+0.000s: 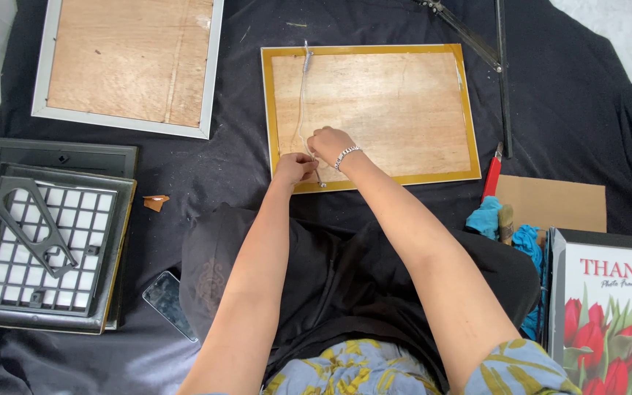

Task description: Attaching a hanging wire to the back of a picture frame by threading it through eyelets and twisting the ends.

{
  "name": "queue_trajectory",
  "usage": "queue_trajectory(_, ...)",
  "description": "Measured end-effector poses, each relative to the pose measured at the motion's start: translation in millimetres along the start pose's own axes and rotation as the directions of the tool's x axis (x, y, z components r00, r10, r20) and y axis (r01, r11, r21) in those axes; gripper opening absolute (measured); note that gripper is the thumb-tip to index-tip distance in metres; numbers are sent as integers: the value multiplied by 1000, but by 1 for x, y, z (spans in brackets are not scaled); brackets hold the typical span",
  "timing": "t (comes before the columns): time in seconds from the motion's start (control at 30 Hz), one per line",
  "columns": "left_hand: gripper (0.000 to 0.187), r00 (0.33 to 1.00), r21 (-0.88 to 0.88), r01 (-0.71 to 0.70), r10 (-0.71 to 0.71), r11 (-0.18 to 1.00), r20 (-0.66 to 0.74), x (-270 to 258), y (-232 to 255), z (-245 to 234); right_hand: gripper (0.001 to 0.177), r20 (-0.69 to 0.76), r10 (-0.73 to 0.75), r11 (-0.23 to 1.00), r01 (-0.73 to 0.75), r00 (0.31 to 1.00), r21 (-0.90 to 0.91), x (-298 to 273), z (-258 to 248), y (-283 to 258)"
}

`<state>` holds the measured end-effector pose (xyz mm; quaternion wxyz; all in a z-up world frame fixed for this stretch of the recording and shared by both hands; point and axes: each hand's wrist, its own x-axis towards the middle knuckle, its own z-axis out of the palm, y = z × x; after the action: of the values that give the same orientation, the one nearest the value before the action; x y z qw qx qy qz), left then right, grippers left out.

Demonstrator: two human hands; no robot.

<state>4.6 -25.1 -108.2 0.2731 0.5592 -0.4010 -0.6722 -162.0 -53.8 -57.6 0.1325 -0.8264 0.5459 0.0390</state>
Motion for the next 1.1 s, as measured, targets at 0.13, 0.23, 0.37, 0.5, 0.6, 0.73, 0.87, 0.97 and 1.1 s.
queue_trajectory(0.13, 26, 999, 44, 26, -24, 999, -48, 8, -8, -1, 7, -94, -38, 992, 27, 995, -121, 8, 0, 16)
queue_trajectory(0.23, 24, 996, 55, 49, -45, 997, -80, 20, -20, -4, 8, -140, -42, 980, 14, 989, -199, 0, -9, 36)
queue_trajectory(0.37, 21, 994, 259, 55, -27, 964, -109, 19, -16, -5, 14, -131, 89, 959, -120, 987, -256, -35, -10, 72)
queue_trajectory(0.5, 26, 994, 554, 5, 58, 832, -96, 5, 2, -3, 13, -145, 233, 895, -270, 962, -355, -69, -6, 76)
queue_trajectory(0.6, 24, 993, 655, -18, 90, 756, -77, -2, 8, 1, 47, -58, 279, 953, -284, 958, -106, -68, -7, 35)
queue_trajectory(0.73, 20, 991, 688, -30, 110, 725, -73, -7, 13, 4, 29, -212, 162, 968, -113, 964, 224, -68, 7, -17)
queue_trajectory(0.87, 20, 986, 731, -54, 153, 680, -70, -22, 23, 3, 10, -297, 247, 945, -163, 922, 282, -50, 42, -22)
queue_trajectory(0.97, 19, 986, 722, -65, 158, 688, -62, -37, 34, 4, 8, -329, 255, 963, -206, 909, 175, -46, 48, -16)
queue_trajectory(1.1, 15, 990, 785, -61, 140, 617, -33, -15, 21, 7, 4, -256, 323, 940, -276, 911, 203, -53, 39, -14)
